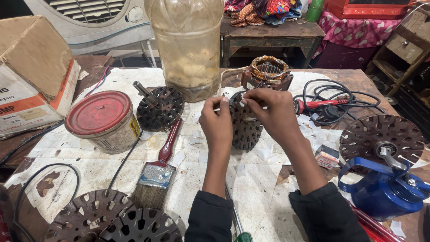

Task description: The person wraps small white insulating tape pieces around the edges of a motor armature on a workbench. They repeatedly tear off tape, wrap it around the metal edges, and press it into place while handling the armature with both hands.

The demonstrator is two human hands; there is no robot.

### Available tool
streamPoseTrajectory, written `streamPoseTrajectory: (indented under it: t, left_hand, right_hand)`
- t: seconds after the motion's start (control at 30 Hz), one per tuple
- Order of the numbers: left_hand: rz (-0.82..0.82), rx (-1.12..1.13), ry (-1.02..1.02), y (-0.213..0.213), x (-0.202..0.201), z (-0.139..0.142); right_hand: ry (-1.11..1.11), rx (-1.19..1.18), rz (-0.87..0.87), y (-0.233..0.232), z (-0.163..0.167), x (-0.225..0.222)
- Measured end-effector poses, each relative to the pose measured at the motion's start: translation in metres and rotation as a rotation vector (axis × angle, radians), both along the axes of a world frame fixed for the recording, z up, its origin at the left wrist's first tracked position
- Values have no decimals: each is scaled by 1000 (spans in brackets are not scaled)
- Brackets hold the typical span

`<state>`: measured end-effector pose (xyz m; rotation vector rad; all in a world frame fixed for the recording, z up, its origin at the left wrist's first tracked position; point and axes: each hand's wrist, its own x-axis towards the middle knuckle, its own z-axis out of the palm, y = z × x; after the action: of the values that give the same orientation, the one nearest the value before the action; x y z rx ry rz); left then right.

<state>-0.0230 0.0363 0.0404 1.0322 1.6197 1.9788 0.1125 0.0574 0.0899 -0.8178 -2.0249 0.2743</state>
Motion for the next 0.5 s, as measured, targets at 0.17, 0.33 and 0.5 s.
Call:
streamPoseTrajectory:
  t: [0.17, 0.33, 0.5]
  left_hand:
    - [-63, -79, 31, -3, 5, 3]
    - [-91, -41, 60, -6, 6, 5]
    - [-78, 89, 104, -5, 9, -1]
  right_hand:
    - [54, -76, -7, 1, -6, -6]
    - [126, -116, 13, 1, -12, -14]
    - [84, 9, 3, -2, -11, -15]
